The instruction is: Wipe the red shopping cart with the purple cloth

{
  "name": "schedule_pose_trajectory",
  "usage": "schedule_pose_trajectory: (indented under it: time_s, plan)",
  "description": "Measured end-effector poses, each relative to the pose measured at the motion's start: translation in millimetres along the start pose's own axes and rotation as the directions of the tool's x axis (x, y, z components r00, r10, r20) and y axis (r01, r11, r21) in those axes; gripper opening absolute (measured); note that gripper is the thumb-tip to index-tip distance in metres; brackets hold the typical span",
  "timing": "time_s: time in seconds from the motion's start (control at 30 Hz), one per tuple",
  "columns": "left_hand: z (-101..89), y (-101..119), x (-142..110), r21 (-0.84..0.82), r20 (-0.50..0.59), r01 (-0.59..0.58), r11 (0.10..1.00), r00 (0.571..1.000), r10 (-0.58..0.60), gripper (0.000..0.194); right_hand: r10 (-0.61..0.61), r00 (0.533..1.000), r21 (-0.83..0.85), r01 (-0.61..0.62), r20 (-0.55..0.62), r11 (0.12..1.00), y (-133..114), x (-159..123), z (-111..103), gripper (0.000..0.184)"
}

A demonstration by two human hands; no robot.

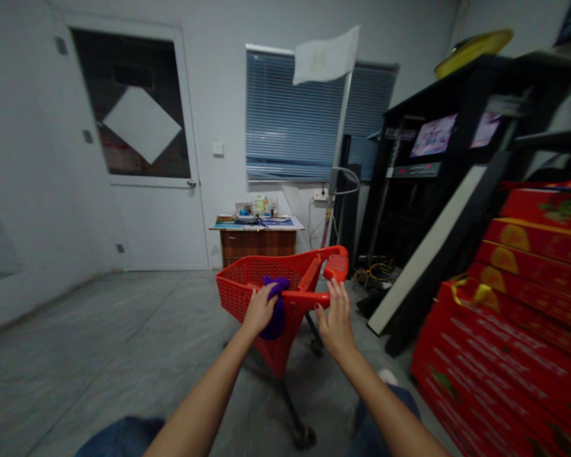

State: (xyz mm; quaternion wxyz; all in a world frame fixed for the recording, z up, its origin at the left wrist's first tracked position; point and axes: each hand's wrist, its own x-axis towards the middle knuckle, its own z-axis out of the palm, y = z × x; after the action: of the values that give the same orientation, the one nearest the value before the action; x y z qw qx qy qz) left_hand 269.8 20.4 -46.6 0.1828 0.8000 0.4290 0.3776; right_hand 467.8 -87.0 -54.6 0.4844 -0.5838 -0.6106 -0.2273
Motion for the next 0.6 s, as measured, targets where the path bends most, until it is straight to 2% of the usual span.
schedule_pose_trajectory:
  time_s: [0.17,0.23,0.3,0.4,0.47,0.53,0.6]
  plan:
    - [4.1,36,-9,-0.012,-0.004,-0.143,0.99,0.99,0.143,0.043,-0.026,1.0,0.006,0.026,0.008,1.0,-17,-2,6,0.063]
    - [2.6,40,-10,-0.008,0.003,-0.175,0.985,0.985,0.175,0.044,-0.045,0.999,0.013,0.044,0.03,0.999,-18,-1,3,0.062]
    - [-1.9,33,-8,-0.002,0.009,-0.173,0.985,0.985,0.173,0.044,-0.077,0.994,0.023,0.076,0.075,0.997,-14,2,0,0.062]
    - [-12.3,11,1,0.024,-0.002,-0.102,0.995,0.995,0.102,0.042,-0.11,0.984,0.027,0.108,0.143,0.994,1,10,-3,0.062]
    - [-18.9,0,6,0.042,-0.017,-0.055,0.998,0.998,0.056,0.039,-0.084,0.986,0.012,0.083,0.142,0.996,10,15,1,0.064]
    - [-22.9,0,6,0.06,-0.028,-0.045,0.997,0.998,0.047,0.038,-0.056,0.99,0.002,0.056,0.127,0.998,14,16,7,0.066]
    - [-23.2,11,2,0.081,-0.039,-0.072,0.994,0.996,0.076,0.037,-0.04,0.994,0.006,0.039,0.105,0.999,11,14,15,0.067]
